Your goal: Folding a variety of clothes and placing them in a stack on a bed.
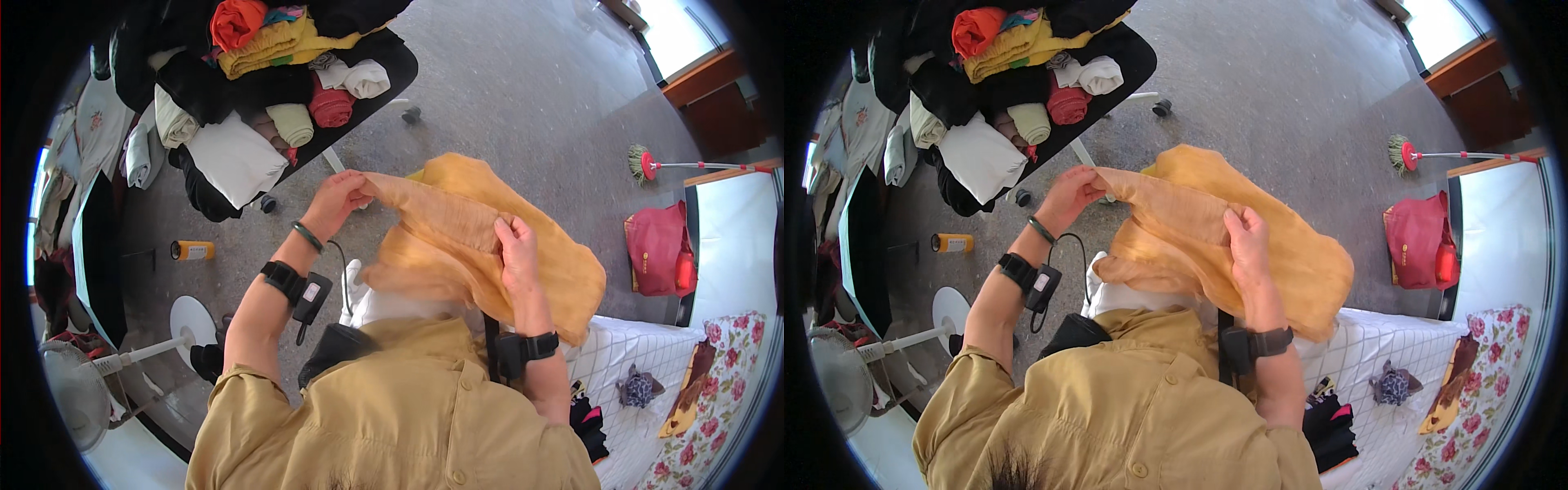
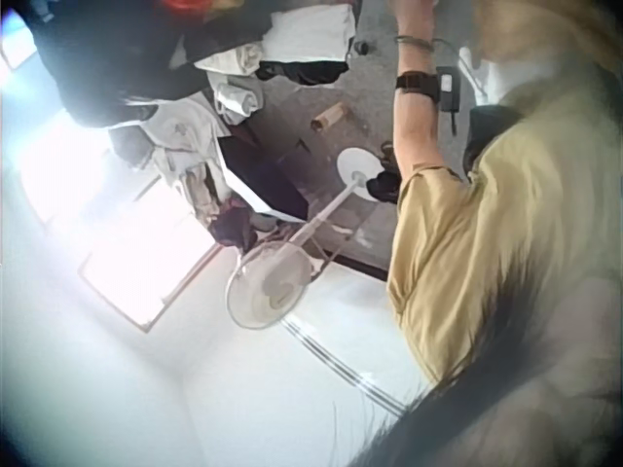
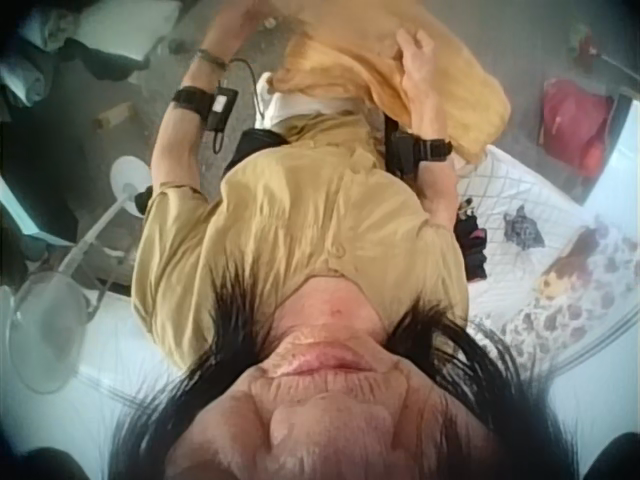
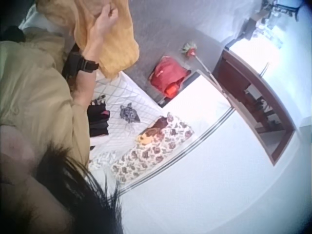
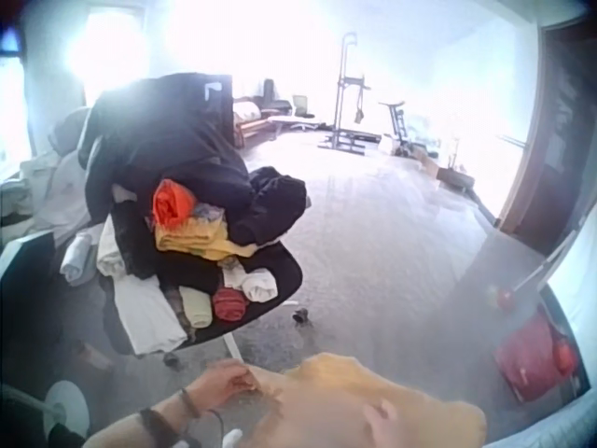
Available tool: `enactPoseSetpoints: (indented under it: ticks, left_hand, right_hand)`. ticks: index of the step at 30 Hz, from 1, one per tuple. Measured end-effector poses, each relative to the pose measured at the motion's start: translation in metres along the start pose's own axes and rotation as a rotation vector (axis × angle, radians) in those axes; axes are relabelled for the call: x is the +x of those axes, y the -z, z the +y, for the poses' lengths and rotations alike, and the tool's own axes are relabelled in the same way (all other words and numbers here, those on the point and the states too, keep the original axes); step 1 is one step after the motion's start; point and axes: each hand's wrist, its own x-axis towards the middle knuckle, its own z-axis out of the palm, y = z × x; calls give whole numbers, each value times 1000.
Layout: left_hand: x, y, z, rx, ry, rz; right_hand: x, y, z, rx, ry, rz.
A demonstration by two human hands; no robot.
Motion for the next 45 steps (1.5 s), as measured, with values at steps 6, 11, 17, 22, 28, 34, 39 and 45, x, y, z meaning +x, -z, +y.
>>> enactPoseSetpoints:
  ticks: [6, 11, 17, 22, 28, 34, 39, 45]
  left_hand:
    - [8, -14, -20, 55, 15, 209]
    - [-5, -16, -18, 105, 19, 221]
    - [-26, -24, -23, 294, -219, -22]
    - [-5, -34, -23, 259, -105, -134]
    - [22, -25, -41, 126, -15, 38]
    - [30, -21, -63, 102, 119, 118]
    - [-7, -1, -53, 265, 51, 275]
    - [-88, -21, -22, 263, 162, -118]
  right_hand:
    - [0, 6, 9, -158, 71, 101]
    - [-5, 3, 4, -248, 136, 160]
    - [-11, -3, -1, -414, 158, 110]
    - [-8, -7, 4, -302, 172, 118]
    - [-9, -1, 5, -597, 239, 179]
    - [-13, -6, 4, -847, 373, 217]
    - [-46, -12, -27, -857, 629, 107]
    - [-81, -15, -17, -1000, 592, -267]
